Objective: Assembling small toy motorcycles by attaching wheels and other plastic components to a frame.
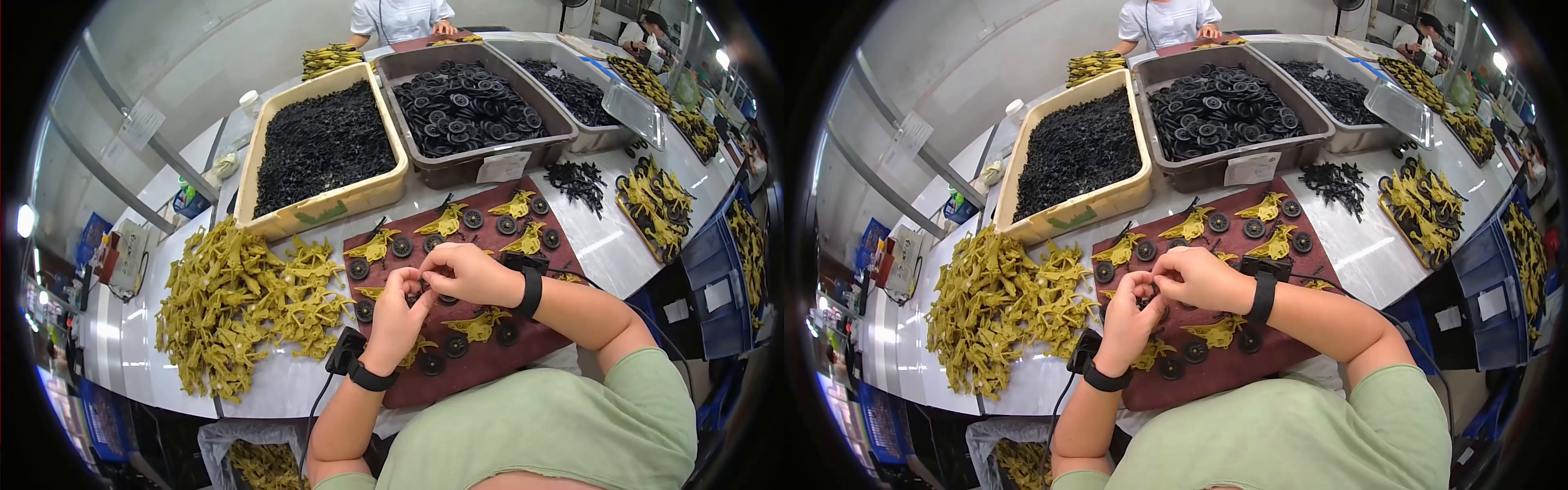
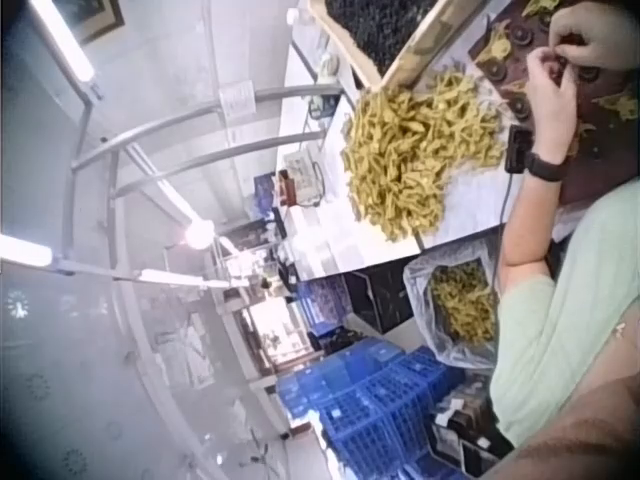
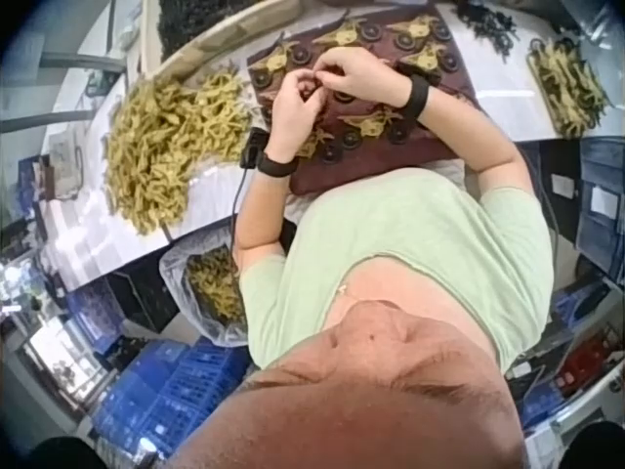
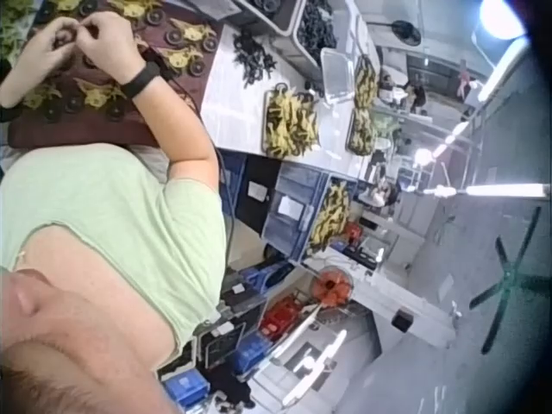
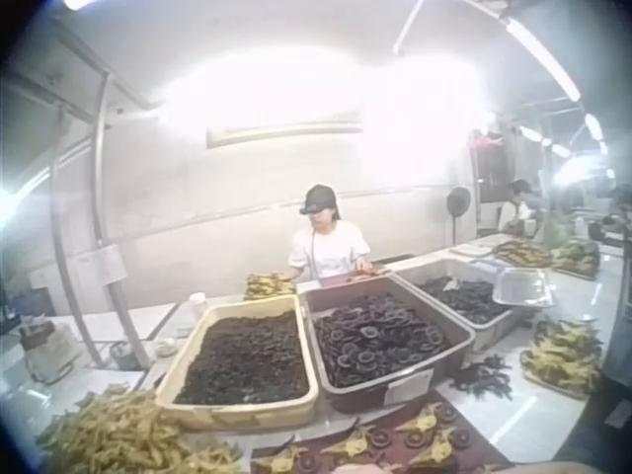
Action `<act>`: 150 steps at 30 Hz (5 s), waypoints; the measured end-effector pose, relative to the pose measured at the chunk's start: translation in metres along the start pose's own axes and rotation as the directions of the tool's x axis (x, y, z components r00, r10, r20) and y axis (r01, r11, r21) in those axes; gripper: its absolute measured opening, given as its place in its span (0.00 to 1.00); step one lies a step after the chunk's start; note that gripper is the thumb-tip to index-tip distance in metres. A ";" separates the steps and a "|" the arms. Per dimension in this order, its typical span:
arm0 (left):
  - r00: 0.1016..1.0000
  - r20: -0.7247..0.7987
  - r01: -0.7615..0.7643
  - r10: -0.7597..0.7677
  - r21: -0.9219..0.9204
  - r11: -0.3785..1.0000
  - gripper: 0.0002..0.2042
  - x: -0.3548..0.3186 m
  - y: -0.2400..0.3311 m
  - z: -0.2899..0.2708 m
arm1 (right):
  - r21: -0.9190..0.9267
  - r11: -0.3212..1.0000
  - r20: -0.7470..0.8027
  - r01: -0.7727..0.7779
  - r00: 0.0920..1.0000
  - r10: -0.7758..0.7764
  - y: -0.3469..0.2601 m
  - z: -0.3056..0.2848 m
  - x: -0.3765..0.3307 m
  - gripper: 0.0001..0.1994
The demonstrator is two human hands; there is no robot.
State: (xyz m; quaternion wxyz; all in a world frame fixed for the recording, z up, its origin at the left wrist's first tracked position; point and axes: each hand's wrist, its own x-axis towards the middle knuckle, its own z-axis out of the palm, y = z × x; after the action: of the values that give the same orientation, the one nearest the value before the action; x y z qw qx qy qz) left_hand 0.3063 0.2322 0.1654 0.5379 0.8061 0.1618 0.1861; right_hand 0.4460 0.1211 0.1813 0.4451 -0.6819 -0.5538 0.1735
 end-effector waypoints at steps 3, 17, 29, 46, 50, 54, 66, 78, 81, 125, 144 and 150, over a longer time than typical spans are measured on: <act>0.999 0.020 0.026 -0.027 0.018 0.999 0.15 0.001 0.005 -0.004 | -0.023 1.000 -0.048 -0.007 0.999 0.006 0.001 0.002 0.000 0.08; 0.993 0.103 -0.114 0.056 0.741 0.662 0.08 0.020 -0.022 -0.043 | -0.316 0.942 0.306 0.117 0.952 -0.016 0.006 0.023 -0.015 0.07; 0.996 0.071 -0.028 -0.047 0.795 0.606 0.09 0.020 -0.024 -0.047 | -0.414 0.891 0.443 0.186 0.896 0.019 -0.015 0.024 -0.022 0.05; 1.000 -0.019 0.004 0.016 0.758 0.652 0.08 0.015 -0.033 -0.033 | -0.335 0.940 0.229 0.069 0.973 0.010 -0.001 0.035 -0.007 0.06; 0.999 0.000 0.026 -0.038 0.734 0.678 0.08 0.014 -0.029 -0.040 | -0.333 0.932 0.188 0.141 0.979 -0.081 -0.004 0.044 -0.003 0.06; 0.999 0.002 0.025 -0.039 0.738 0.674 0.07 0.014 -0.034 -0.043 | -0.439 0.890 0.230 0.128 0.973 -0.026 -0.004 0.057 0.003 0.06; 0.999 0.044 -0.044 0.017 0.738 0.673 0.06 0.017 -0.043 -0.043 | -0.487 0.873 0.175 0.031 0.983 0.062 -0.012 0.061 0.005 0.06; 0.998 0.057 -0.062 0.030 0.723 0.688 0.05 0.021 -0.053 -0.041 | -0.569 0.819 0.205 0.072 0.977 0.057 -0.015 0.069 0.005 0.08; 0.998 0.049 -0.053 0.026 0.708 0.704 0.04 0.022 -0.053 -0.041 | -0.606 0.794 0.228 0.047 0.967 0.117 -0.020 0.069 0.009 0.07; 0.959 0.063 -0.228 0.277 0.752 0.619 0.06 0.014 -0.049 -0.043 | -0.389 0.918 0.216 -0.075 0.962 0.170 -0.010 0.014 0.068 0.10; 0.968 0.171 -0.240 0.185 0.854 0.462 0.17 -0.009 -0.029 -0.039 | -0.375 0.863 0.357 0.337 0.912 -0.201 0.024 0.020 0.070 0.10; 0.978 0.148 -0.200 0.146 0.860 0.469 0.18 -0.007 -0.032 -0.039 | -0.429 0.854 0.380 0.293 0.917 -0.123 0.030 0.025 0.070 0.10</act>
State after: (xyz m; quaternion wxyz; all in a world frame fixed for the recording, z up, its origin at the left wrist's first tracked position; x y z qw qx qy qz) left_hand 0.2796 0.2718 0.1484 0.0393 0.9836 0.1370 0.1104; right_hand 0.4686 0.1959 0.1616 0.1775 -0.6652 -0.7188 0.0963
